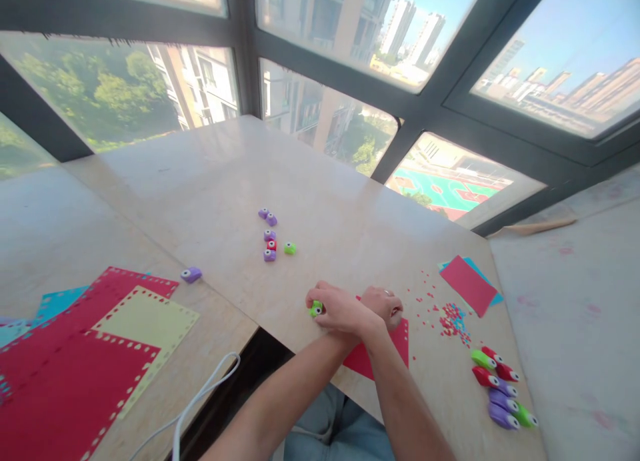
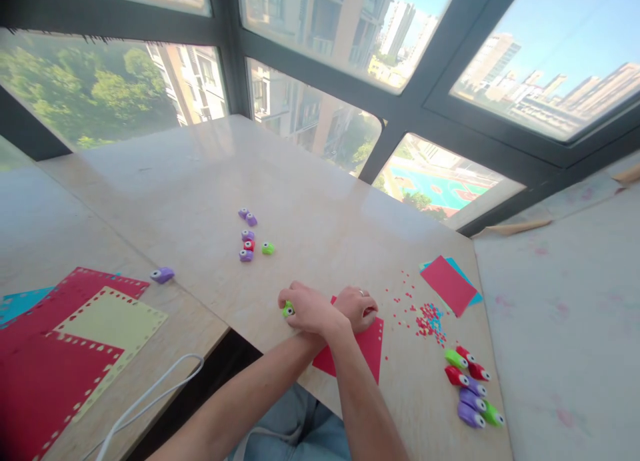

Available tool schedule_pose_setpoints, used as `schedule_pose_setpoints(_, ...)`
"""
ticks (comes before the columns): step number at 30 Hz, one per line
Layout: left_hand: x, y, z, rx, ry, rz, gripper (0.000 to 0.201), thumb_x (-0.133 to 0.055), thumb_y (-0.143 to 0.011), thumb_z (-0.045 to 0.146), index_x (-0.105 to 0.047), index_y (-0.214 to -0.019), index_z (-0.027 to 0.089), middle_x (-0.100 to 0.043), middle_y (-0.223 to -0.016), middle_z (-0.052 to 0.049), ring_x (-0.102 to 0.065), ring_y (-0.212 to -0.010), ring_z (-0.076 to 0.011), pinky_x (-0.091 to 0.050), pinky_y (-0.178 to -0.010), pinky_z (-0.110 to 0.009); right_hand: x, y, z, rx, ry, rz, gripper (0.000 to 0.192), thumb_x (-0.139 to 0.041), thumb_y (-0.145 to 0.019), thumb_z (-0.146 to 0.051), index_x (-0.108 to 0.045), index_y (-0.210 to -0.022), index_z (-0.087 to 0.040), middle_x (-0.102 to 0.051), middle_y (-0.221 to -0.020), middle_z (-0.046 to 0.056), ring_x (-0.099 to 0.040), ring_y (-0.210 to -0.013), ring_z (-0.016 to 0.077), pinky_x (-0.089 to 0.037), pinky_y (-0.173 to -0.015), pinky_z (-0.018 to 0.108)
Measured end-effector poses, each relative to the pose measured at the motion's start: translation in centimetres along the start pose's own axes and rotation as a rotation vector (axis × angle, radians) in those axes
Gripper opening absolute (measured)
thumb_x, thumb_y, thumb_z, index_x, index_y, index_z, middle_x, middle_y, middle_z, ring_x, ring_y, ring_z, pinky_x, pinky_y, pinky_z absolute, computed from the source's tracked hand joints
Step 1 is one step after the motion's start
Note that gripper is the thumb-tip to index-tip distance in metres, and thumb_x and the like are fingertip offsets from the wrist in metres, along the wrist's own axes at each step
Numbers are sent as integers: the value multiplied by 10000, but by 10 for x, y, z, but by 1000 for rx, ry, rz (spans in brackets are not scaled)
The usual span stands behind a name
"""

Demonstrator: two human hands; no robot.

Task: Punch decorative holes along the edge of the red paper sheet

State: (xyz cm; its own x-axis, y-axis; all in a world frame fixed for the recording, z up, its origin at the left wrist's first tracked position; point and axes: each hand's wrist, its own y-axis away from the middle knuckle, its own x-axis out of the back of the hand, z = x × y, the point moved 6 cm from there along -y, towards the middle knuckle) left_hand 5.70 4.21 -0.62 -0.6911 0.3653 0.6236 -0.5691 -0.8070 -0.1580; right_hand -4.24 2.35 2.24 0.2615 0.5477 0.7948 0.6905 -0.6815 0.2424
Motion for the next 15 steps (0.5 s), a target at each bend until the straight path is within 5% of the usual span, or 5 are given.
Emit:
schedule_pose_setpoints(5, 1, 2, 3, 19, -8, -1, 193, -569, -807, 194, -750, -852, 246, -720, -908, -113, -647, -891, -227, -495, -822, -422, -1, -20, -11, 43, -26, -170, 357, -691, -730, -66, -674, -1050, -225, -545, -1010, 26, -555, -818, 138, -428, -737, 234)
schedule_pose_setpoints(9, 0, 3, 1, -12, -33, -5, 218, -536, -848, 241, -745, -909, 226, -716, -925, -90, -638, -888, -186, -484, -850, -368, 17, -31, -8, -27, -20, 262, 567, -614, -818, -78, -514, -1350, -245, -539, -1203, 77, -587, -870, 146, -469, -816, 292)
schedule_pose_setpoints(12, 1, 4, 1, -20, -38, -9, 229, -531, -849, 229, -741, -936, 202, -716, -920, -68, -631, -878, -160, -472, -879, -331, 23, -21, -2, -31, -125, 517, 498, -592, -855, -114, -509, -1332, -233, -553, -1217, 85, -599, -810, 131, -497, -771, 296)
schedule_pose_setpoints(15, 2, 2, 3, -1, -40, -27, 212, -543, -839, 208, -737, -923, 189, -718, -935, -66, -623, -877, -159, -467, -880, -323, 22, -2, 3, -4, -245, 617, 358, -588, -871, -129, -582, -1222, -199, -600, -1142, 78, -594, -757, 120, -503, -685, 264)
